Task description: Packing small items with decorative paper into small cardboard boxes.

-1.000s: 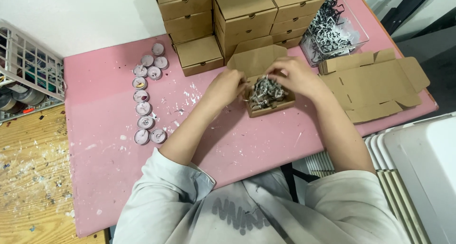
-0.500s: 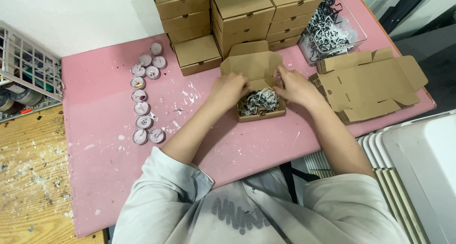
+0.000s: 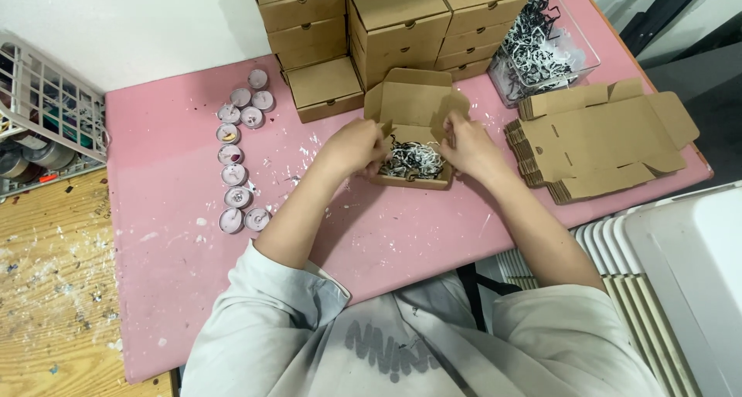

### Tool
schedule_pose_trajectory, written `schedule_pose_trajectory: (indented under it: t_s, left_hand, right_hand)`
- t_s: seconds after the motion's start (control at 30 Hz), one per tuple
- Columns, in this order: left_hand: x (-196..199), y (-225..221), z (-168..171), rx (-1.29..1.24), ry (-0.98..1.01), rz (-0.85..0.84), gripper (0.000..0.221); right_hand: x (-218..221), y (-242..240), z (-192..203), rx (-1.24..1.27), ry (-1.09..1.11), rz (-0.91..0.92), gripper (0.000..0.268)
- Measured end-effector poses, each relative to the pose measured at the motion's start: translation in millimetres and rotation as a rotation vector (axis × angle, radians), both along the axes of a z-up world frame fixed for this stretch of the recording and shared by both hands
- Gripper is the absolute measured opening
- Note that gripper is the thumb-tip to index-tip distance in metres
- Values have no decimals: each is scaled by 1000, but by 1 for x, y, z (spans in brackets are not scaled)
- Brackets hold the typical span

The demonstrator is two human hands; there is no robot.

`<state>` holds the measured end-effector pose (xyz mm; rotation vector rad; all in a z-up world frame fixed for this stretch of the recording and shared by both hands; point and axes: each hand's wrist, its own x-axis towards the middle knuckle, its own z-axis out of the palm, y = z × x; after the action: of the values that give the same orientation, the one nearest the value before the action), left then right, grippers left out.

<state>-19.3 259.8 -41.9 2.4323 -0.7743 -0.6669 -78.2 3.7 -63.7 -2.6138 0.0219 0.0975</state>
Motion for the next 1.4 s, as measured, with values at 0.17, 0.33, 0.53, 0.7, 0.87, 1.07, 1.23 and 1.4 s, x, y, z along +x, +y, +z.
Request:
schedule_pose_trajectory:
  t_s: [0.17, 0.33, 0.53, 0.7, 0.87, 1.07, 1.23, 1.4]
  left_hand:
    - [-14, -19, -6, -172, -511, -31, 12]
    - [-30, -41, 4, -279, -532, -186, 25]
    - [-34, -46, -21, -160, -390, -301, 32]
    - [-29, -45, -24, -120, -324, -275, 31]
    - [-27, -46, -25, -105, -307, -259, 34]
    - [-28, -48, -27, -60, -292, -260, 34]
    - [-29, -47, -31, -92, -314, -249, 33]
    - [-33, -45, -18, -25, -263, -237, 35]
  right_hand:
    - [-4, 1, 10, -49, -159, 16, 28]
    - [14, -60, 74, 255, -167, -244, 19]
    - [146, -219, 0, -432, -75, -113, 13]
    - [206, -274, -56, -377, -282, -65, 21]
    - [158, -193, 14, -292, -193, -245, 41]
    - [164, -195, -17, -617, 296, -226, 49]
    - [165, -213, -22, -558, 254, -144, 50]
    - [135, -216, 5, -211, 66, -174, 36]
